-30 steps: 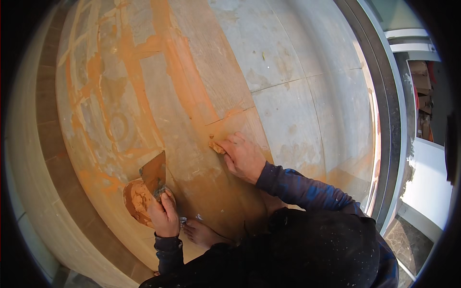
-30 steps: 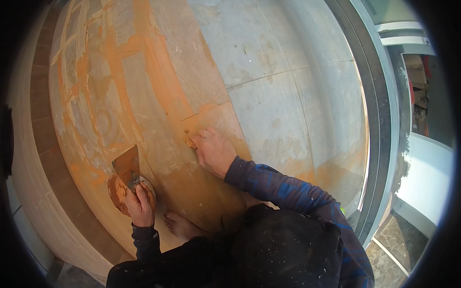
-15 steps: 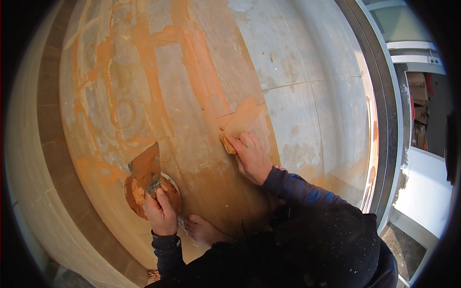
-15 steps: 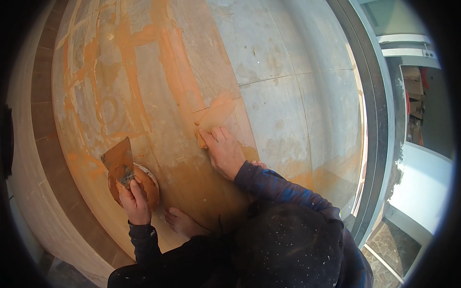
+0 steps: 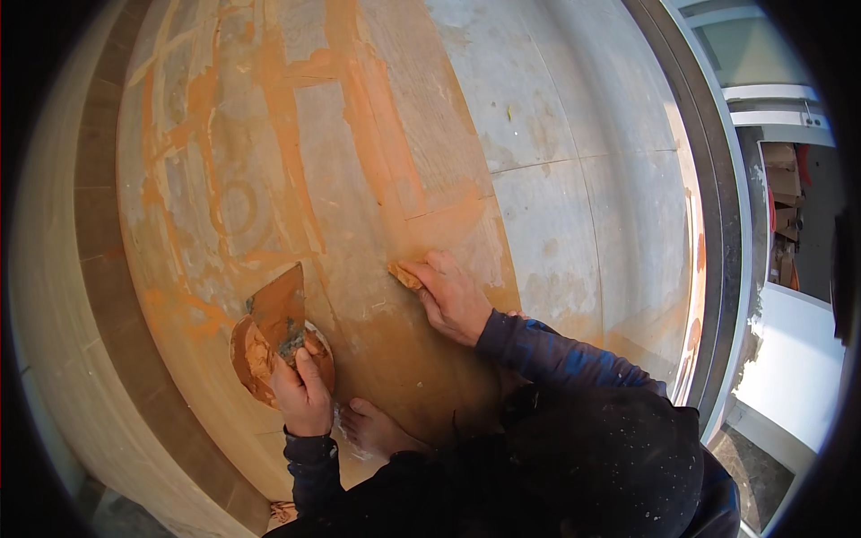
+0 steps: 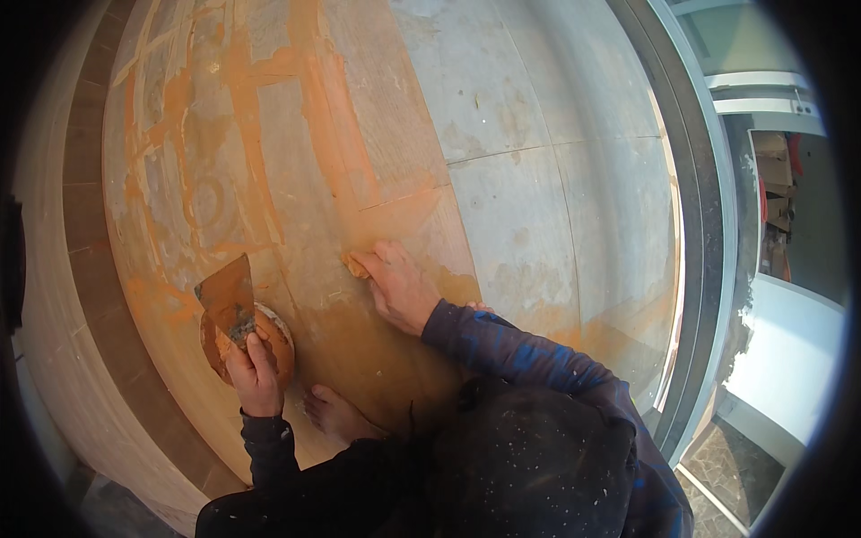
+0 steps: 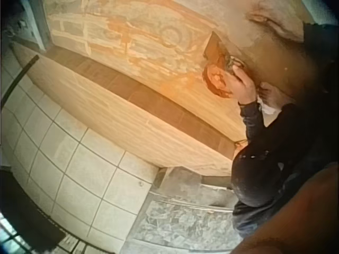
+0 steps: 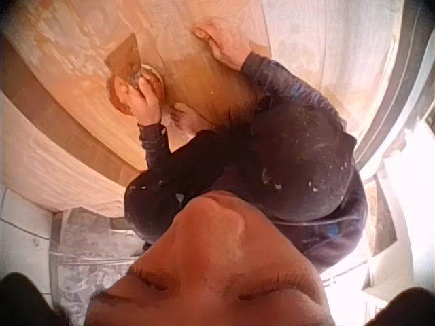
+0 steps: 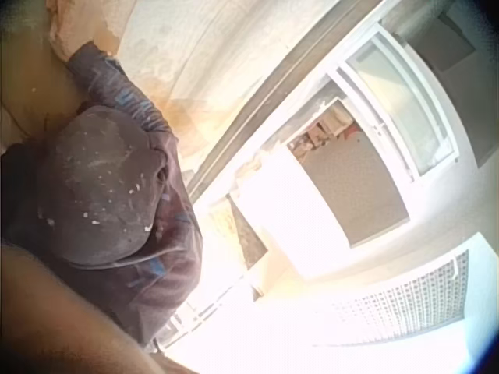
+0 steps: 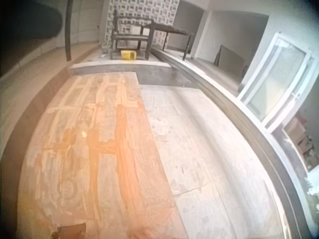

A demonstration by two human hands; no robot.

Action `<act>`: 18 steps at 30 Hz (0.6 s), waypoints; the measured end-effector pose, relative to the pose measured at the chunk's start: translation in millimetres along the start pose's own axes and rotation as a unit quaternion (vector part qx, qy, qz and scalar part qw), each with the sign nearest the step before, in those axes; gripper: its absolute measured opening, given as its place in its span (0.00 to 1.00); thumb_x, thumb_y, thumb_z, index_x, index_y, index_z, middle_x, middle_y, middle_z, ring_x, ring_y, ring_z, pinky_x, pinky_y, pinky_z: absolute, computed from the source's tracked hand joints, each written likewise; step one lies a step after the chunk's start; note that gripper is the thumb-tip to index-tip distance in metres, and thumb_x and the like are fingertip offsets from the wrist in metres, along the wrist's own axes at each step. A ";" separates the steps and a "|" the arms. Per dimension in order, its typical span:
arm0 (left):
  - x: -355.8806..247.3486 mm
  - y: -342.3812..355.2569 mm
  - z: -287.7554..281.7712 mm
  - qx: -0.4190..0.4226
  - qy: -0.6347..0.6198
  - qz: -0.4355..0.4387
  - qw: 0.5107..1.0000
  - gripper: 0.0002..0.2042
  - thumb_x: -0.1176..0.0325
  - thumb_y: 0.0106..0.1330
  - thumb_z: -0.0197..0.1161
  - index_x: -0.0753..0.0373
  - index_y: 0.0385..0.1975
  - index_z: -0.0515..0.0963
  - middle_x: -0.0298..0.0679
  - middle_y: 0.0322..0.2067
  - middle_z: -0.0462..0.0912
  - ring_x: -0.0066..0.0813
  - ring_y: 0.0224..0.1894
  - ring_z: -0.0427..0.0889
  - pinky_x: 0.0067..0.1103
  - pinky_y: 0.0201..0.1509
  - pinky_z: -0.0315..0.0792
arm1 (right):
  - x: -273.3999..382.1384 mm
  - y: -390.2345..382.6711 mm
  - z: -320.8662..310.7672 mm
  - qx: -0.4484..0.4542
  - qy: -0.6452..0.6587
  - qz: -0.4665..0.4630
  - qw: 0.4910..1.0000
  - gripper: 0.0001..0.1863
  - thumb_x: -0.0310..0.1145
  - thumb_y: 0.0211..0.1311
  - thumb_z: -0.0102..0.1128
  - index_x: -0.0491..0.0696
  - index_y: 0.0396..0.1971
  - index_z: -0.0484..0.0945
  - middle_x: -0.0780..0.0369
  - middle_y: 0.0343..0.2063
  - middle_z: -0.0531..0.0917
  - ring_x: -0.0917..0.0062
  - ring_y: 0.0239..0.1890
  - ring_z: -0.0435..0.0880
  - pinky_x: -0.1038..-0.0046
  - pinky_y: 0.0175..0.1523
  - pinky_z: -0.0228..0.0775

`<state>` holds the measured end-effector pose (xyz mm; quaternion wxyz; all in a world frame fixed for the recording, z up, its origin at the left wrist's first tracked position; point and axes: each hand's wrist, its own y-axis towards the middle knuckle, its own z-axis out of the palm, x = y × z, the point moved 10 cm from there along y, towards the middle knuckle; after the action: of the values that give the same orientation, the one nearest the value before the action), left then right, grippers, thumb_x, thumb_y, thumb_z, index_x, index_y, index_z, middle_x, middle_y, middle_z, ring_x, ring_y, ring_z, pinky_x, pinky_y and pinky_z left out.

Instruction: The person applies an orange filler paste to the gaps and surfaces of floor tiles using a spatula and a small applicator piece while kneeling on the floor.

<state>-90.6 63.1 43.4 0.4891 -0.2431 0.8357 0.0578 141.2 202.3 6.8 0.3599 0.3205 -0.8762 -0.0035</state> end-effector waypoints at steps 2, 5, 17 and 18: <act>-1.1 -5.5 1.8 0.006 -0.010 -0.005 1.000 0.11 0.68 0.81 0.50 0.68 0.40 0.76 0.36 0.21 0.72 0.26 0.22 0.69 0.27 0.29 0.64 | -18.7 5.1 -15.1 -0.012 0.056 0.039 0.998 0.27 0.23 0.58 0.58 0.38 0.60 0.74 0.52 0.47 0.76 0.57 0.50 0.75 0.60 0.56 0.70; -8.6 -6.9 3.8 0.007 0.019 0.007 1.000 0.11 0.68 0.81 0.50 0.68 0.39 0.75 0.32 0.19 0.69 0.22 0.21 0.67 0.25 0.27 0.62 | -47.1 27.9 -48.9 -0.127 -0.121 0.081 0.981 0.33 0.22 0.54 0.60 0.39 0.64 0.72 0.53 0.46 0.76 0.58 0.51 0.74 0.61 0.56 0.70; -2.1 -13.7 -6.4 -0.008 -0.052 -0.021 0.998 0.12 0.66 0.82 0.49 0.66 0.37 0.73 0.28 0.18 0.67 0.15 0.20 0.64 0.20 0.25 0.59 | -35.4 26.0 -44.6 -0.145 -0.014 0.076 0.986 0.28 0.19 0.58 0.61 0.44 0.61 0.73 0.50 0.49 0.75 0.53 0.50 0.73 0.60 0.56 0.68; -1.5 -14.6 -5.7 -0.008 -0.050 -0.024 0.998 0.12 0.66 0.82 0.49 0.66 0.37 0.73 0.27 0.18 0.67 0.15 0.20 0.64 0.20 0.25 0.58 | -47.9 34.2 -59.6 -0.162 -0.119 0.077 0.977 0.26 0.21 0.58 0.59 0.40 0.60 0.74 0.50 0.48 0.76 0.56 0.49 0.74 0.60 0.55 0.69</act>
<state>-87.7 49.0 49.7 0.5297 -0.2641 0.8034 0.0647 185.4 269.9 28.9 0.2997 0.1865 -0.9226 -0.1553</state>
